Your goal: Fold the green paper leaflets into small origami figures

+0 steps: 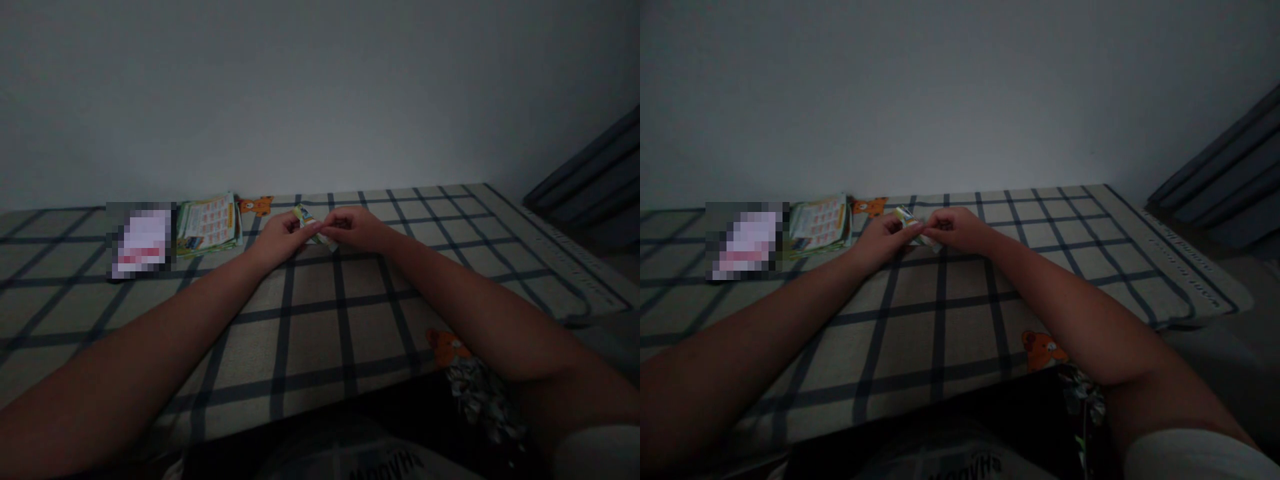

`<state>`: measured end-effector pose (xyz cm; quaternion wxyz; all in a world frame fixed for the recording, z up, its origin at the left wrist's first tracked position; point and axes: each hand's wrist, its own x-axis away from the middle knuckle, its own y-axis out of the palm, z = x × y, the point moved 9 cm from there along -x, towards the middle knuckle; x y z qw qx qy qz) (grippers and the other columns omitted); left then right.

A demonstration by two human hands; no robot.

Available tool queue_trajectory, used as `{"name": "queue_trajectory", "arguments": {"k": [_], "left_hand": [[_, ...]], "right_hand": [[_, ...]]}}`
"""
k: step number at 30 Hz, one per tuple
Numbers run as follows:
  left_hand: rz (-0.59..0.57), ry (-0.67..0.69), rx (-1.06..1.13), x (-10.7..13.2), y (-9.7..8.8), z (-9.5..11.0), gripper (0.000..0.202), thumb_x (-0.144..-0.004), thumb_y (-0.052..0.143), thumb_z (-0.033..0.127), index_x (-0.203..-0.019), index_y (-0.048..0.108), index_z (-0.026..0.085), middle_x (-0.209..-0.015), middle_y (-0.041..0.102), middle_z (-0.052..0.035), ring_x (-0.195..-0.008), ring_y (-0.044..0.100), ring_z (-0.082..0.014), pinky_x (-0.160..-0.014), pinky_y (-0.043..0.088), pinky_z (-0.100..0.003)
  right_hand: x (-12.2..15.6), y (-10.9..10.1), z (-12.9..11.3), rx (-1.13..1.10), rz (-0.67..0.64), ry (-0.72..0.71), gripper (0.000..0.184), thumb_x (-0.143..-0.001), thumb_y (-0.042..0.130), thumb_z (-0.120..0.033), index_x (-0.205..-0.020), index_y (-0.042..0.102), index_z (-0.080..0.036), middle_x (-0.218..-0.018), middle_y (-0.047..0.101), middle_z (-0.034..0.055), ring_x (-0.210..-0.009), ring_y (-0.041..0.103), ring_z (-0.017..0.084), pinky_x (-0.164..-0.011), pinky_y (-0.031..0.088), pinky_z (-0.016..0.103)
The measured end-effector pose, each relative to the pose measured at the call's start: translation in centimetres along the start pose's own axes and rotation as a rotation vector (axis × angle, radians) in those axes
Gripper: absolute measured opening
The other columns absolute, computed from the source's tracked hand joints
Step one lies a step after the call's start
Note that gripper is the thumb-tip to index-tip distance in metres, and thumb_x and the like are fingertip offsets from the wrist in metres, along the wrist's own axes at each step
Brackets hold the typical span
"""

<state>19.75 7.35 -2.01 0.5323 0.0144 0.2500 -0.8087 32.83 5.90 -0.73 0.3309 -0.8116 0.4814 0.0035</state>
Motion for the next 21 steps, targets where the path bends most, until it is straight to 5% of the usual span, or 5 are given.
{"name": "queue_trajectory", "arguments": {"k": [6,11,21], "left_hand": [[0.079,0.057,-0.017,0.3,-0.8,1.5,0.044,-0.078,0.076,0.06,-0.074,0.067,0.016,-0.061,0.059,0.0007,-0.057,0.048,-0.0116,-0.052,0.035,-0.024],[0.188,0.032,-0.056,0.5,-1.8,1.2,0.047,-0.08,0.076,0.056,-0.06,0.055,0.019,-0.05,0.042,0.0041,-0.05,0.037,-0.0099,-0.047,0.026,-0.025],[0.125,-0.027,0.257,-0.4,-0.8,-0.7,0.043,-0.081,0.073,0.061,-0.073,0.063,0.02,-0.058,0.055,0.001,-0.05,0.045,-0.0117,-0.046,0.03,-0.027]], "right_hand": [[0.0,-0.1,-0.2,-0.011,0.011,0.01,0.038,-0.089,0.068,-0.054,-0.09,0.07,-0.016,-0.081,0.07,0.0029,-0.073,0.06,0.013,-0.066,0.045,0.025],[0.0,-0.1,-0.1,0.015,-0.024,0.03,0.038,-0.088,0.068,-0.053,-0.09,0.071,-0.015,-0.079,0.069,0.0025,-0.07,0.059,0.013,-0.065,0.044,0.025],[-0.1,-0.7,-0.7,-0.032,0.035,0.019,0.04,-0.089,0.067,-0.056,-0.085,0.065,-0.016,-0.072,0.062,0.0003,-0.068,0.057,0.013,-0.065,0.045,0.026]]}}
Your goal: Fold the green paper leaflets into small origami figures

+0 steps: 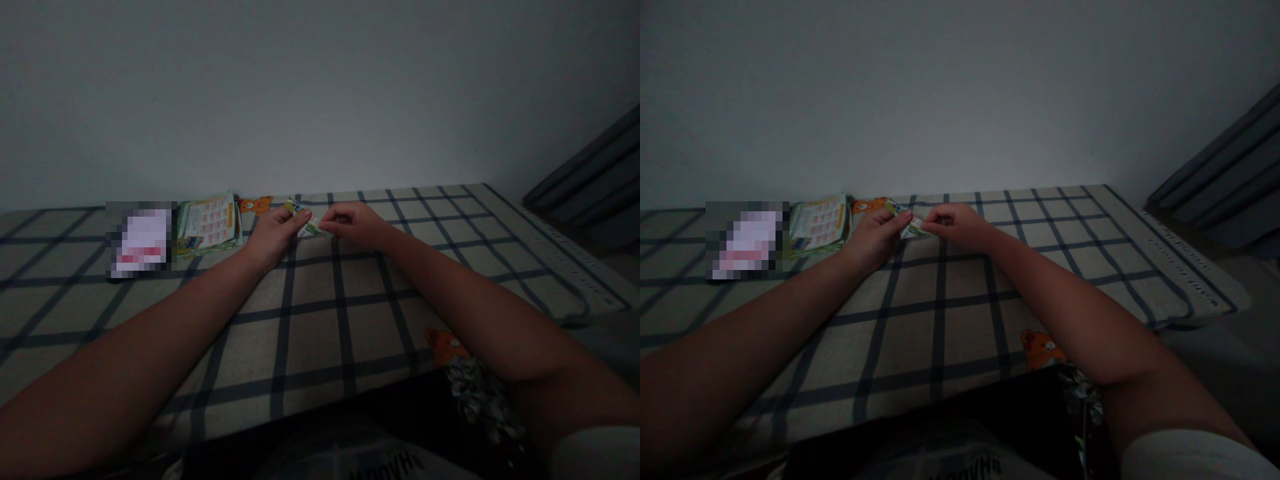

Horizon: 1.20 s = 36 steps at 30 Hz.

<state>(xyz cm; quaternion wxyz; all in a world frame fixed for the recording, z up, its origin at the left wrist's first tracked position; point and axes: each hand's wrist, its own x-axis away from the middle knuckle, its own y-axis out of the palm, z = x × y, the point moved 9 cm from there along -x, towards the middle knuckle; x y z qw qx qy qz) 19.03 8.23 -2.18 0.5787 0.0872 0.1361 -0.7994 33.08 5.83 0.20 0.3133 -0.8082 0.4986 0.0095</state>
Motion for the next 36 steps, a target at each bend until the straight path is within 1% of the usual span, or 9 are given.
{"name": "queue_trajectory", "arguments": {"k": [4,7,13,17,21,26,28,31,36], "left_hand": [[-0.016,-0.024,0.008,0.1,0.0,-0.3,0.047,-0.082,0.073,0.062,-0.066,0.057,0.02,-0.054,0.05,0.0021,-0.047,0.04,-0.0101,-0.044,0.027,-0.027],[-0.048,-0.044,-0.064,0.4,0.3,-0.2,0.043,-0.08,0.076,0.057,-0.068,0.061,0.019,-0.052,0.048,0.0032,-0.046,0.038,-0.0092,-0.044,0.026,-0.026],[-0.072,-0.047,-0.08,0.7,0.7,0.4,0.036,-0.073,0.083,0.05,-0.077,0.069,0.016,-0.064,0.064,-0.0005,-0.054,0.049,-0.0106,-0.048,0.032,-0.025],[-0.097,-0.067,-0.058,0.7,0.9,0.4,0.034,-0.072,0.083,0.048,-0.075,0.069,0.017,-0.058,0.058,0.002,-0.05,0.044,-0.0091,-0.047,0.028,-0.024],[-0.088,-0.046,-0.036,0.6,0.7,0.4,0.033,-0.073,0.083,0.047,-0.073,0.068,0.017,-0.061,0.061,0.0006,-0.053,0.048,-0.0104,-0.049,0.031,-0.025],[-0.05,-0.063,-0.004,0.2,0.2,-0.7,0.044,-0.079,0.076,0.057,-0.063,0.061,0.019,-0.052,0.051,0.0022,-0.047,0.041,-0.0104,-0.046,0.028,-0.027],[-0.045,-0.062,0.004,0.1,0.1,-0.9,0.047,-0.08,0.075,0.059,-0.061,0.059,0.02,-0.051,0.05,0.0023,-0.046,0.041,-0.0104,-0.046,0.027,-0.028],[-0.046,-0.068,0.074,0.1,0.2,-0.8,0.043,-0.078,0.08,0.056,-0.064,0.062,0.019,-0.054,0.053,0.0023,-0.048,0.043,-0.01,-0.046,0.029,-0.026],[-0.011,-0.122,0.319,0.0,0.4,-0.7,0.04,-0.072,0.087,0.048,-0.063,0.063,0.017,-0.059,0.061,0.0008,-0.053,0.052,-0.0105,-0.053,0.039,-0.025]], "right_hand": [[0.1,0.2,-0.1,-0.006,-0.007,-0.014,0.04,-0.088,0.067,-0.056,-0.082,0.063,-0.017,-0.072,0.061,0.0,-0.068,0.055,0.013,-0.063,0.044,0.026],[0.2,0.3,0.0,0.017,-0.016,-0.025,0.039,-0.088,0.068,-0.055,-0.08,0.062,-0.017,-0.072,0.06,-0.0005,-0.067,0.053,0.012,-0.061,0.041,0.025],[0.3,0.3,0.2,0.043,-0.031,-0.044,0.041,-0.089,0.067,-0.057,-0.081,0.063,-0.017,-0.074,0.061,0.0004,-0.068,0.054,0.012,-0.062,0.04,0.025],[0.3,0.5,0.3,0.065,-0.036,-0.056,0.043,-0.09,0.065,-0.059,-0.085,0.065,-0.016,-0.076,0.063,0.0011,-0.07,0.054,0.013,-0.063,0.04,0.025],[0.3,0.6,-0.1,0.1,-0.03,-0.086,0.042,-0.092,0.062,-0.058,-0.088,0.066,-0.016,-0.076,0.062,0.0006,-0.069,0.053,0.012,-0.063,0.039,0.025],[0.4,0.5,-0.6,0.135,-0.035,-0.076,0.042,-0.093,0.061,-0.058,-0.083,0.064,-0.017,-0.073,0.061,0.0004,-0.069,0.053,0.013,-0.063,0.039,0.025],[0.4,0.5,-0.6,0.131,-0.032,-0.07,0.042,-0.093,0.061,-0.057,-0.082,0.064,-0.016,-0.073,0.061,0.0005,-0.069,0.053,0.013,-0.063,0.039,0.026],[0.3,0.5,-0.4,0.088,-0.031,-0.067,0.041,-0.092,0.063,-0.056,-0.085,0.066,-0.015,-0.075,0.063,0.0012,-0.069,0.055,0.013,-0.064,0.041,0.026],[0.2,0.6,0.6,0.034,-0.043,-0.027,0.041,-0.091,0.066,-0.055,-0.096,0.069,-0.014,-0.076,0.066,0.0015,-0.068,0.059,0.013,-0.064,0.044,0.026]]}}
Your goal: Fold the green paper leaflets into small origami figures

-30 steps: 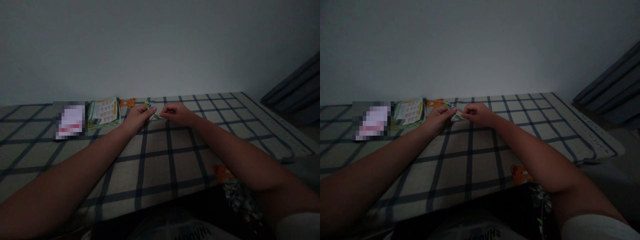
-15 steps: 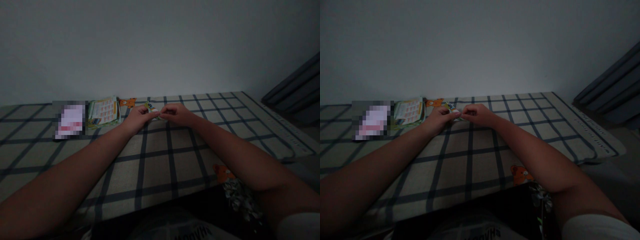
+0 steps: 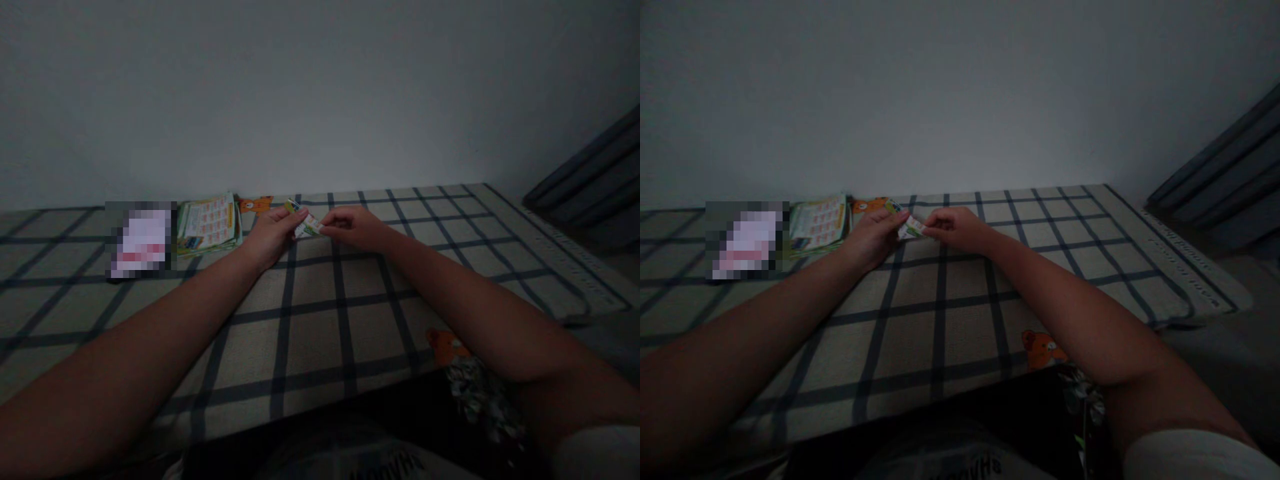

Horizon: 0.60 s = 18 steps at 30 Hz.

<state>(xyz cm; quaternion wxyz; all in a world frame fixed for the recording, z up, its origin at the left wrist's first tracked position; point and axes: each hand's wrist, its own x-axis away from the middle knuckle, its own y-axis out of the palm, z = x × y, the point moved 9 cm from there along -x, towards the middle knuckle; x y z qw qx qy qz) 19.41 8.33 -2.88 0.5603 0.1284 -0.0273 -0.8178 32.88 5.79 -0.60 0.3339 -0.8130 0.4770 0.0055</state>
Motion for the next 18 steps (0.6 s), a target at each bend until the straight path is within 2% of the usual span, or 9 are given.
{"name": "queue_trajectory", "arguments": {"k": [6,10,14,18], "left_hand": [[0.046,-0.087,0.128,-0.2,-0.3,-0.7,0.031,-0.082,0.081,0.04,-0.069,0.068,0.015,-0.068,0.067,-0.0029,-0.061,0.06,-0.0131,-0.062,0.048,-0.026],[0.056,-0.067,0.173,-0.4,-0.3,-0.4,0.031,-0.081,0.083,0.037,-0.068,0.066,0.014,-0.066,0.064,-0.0022,-0.061,0.059,-0.0131,-0.066,0.049,-0.027],[0.076,-0.047,0.219,-0.7,-0.5,-0.5,0.032,-0.086,0.078,0.042,-0.073,0.068,0.014,-0.071,0.067,-0.0029,-0.065,0.062,-0.0147,-0.071,0.052,-0.029],[0.142,-0.023,0.194,-1.0,-1.4,-0.5,0.028,-0.087,0.078,0.042,-0.079,0.072,0.015,-0.072,0.068,-0.0016,-0.062,0.061,-0.0119,-0.064,0.05,-0.026]], "right_hand": [[-0.1,0.0,0.3,0.008,0.007,0.029,0.04,-0.091,0.066,-0.053,-0.097,0.071,-0.013,-0.076,0.067,0.002,-0.067,0.06,0.013,-0.064,0.045,0.026],[0.0,0.0,0.5,0.008,-0.007,0.069,0.038,-0.09,0.068,-0.052,-0.094,0.072,-0.014,-0.075,0.069,0.0023,-0.067,0.061,0.013,-0.062,0.044,0.025],[0.1,-0.3,0.5,0.055,-0.002,0.075,0.033,-0.092,0.065,-0.046,-0.087,0.07,-0.014,-0.074,0.069,0.0025,-0.067,0.06,0.012,-0.063,0.044,0.025],[0.1,-0.4,0.5,0.045,0.004,0.064,0.035,-0.092,0.065,-0.049,-0.088,0.069,-0.014,-0.073,0.069,0.002,-0.066,0.06,0.013,-0.063,0.043,0.025]]}}
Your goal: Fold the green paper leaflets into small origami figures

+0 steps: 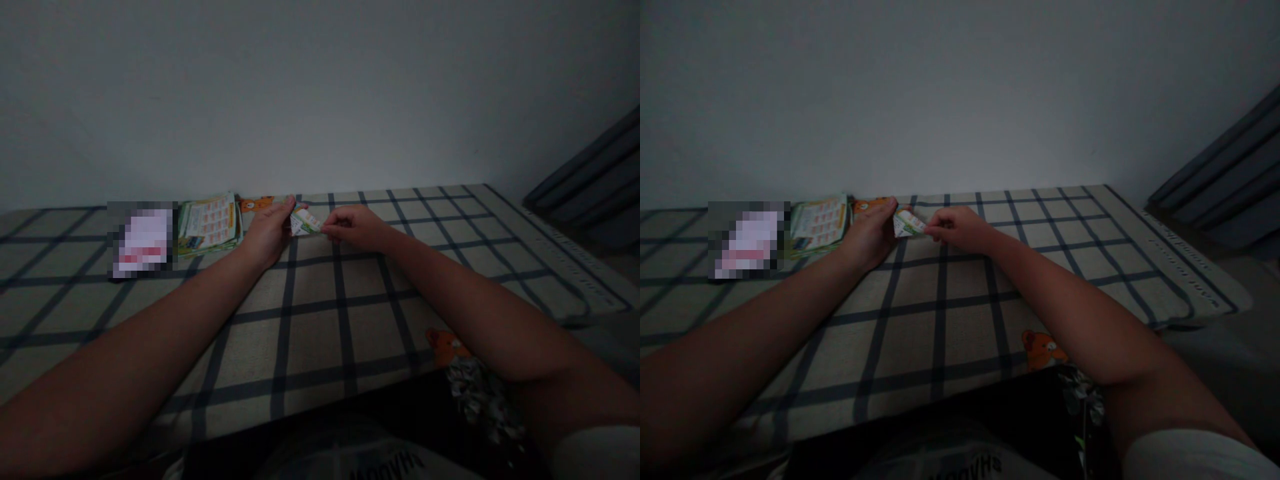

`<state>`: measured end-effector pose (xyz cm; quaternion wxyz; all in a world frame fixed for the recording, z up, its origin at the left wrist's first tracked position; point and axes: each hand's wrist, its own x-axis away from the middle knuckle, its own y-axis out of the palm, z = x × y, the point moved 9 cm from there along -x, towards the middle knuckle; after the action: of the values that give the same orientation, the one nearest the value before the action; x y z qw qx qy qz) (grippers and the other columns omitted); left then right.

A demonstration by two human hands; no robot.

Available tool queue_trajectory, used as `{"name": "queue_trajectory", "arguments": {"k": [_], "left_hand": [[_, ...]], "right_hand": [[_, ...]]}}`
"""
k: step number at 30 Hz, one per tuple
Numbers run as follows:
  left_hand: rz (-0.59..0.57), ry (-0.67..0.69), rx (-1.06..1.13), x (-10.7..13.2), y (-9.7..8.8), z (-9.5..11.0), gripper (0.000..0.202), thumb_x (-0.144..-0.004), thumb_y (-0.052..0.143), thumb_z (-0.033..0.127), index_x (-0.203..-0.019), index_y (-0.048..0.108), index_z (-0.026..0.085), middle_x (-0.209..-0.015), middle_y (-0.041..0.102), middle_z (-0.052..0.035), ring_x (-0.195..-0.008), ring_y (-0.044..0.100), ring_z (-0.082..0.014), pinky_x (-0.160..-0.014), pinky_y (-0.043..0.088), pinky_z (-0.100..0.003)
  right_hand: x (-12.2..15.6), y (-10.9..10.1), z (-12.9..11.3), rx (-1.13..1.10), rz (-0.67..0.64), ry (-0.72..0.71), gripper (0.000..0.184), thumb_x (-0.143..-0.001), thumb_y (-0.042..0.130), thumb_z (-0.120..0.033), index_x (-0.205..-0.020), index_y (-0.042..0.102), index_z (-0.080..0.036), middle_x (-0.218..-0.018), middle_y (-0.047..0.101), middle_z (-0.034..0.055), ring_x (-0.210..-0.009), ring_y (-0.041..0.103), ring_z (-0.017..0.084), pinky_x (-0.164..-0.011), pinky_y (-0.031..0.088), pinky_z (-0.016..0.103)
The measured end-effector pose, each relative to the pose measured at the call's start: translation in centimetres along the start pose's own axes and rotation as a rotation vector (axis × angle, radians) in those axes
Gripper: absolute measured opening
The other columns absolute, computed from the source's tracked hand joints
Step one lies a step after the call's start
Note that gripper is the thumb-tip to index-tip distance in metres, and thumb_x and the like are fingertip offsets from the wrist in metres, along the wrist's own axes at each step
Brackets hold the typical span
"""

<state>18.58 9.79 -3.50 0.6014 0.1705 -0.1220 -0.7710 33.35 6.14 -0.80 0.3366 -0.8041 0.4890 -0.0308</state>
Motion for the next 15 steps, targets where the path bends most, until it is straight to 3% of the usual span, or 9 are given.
{"name": "queue_trajectory", "arguments": {"k": [5,15], "left_hand": [[0.042,0.029,-0.023,0.02,-0.48,0.61,0.023,-0.085,0.08,0.036,-0.075,0.074,0.015,-0.065,0.065,0.0,-0.052,0.055,-0.0091,-0.052,0.043,-0.022],[0.115,-0.001,0.061,0.22,-0.28,0.81,0.028,-0.09,0.075,0.035,-0.071,0.067,0.017,-0.069,0.068,-0.0004,-0.06,0.063,-0.0125,-0.064,0.054,-0.026]], "right_hand": [[0.05,-0.08,-0.19,0.057,-0.004,-0.005,0.039,-0.093,0.064,-0.052,-0.086,0.069,-0.014,-0.071,0.068,0.0017,-0.065,0.058,0.012,-0.062,0.041,0.025],[0.04,0.22,-0.2,0.001,-0.014,-0.006,0.037,-0.092,0.064,-0.05,-0.09,0.069,-0.014,-0.072,0.066,0.0015,-0.065,0.059,0.013,-0.063,0.044,0.026]]}}
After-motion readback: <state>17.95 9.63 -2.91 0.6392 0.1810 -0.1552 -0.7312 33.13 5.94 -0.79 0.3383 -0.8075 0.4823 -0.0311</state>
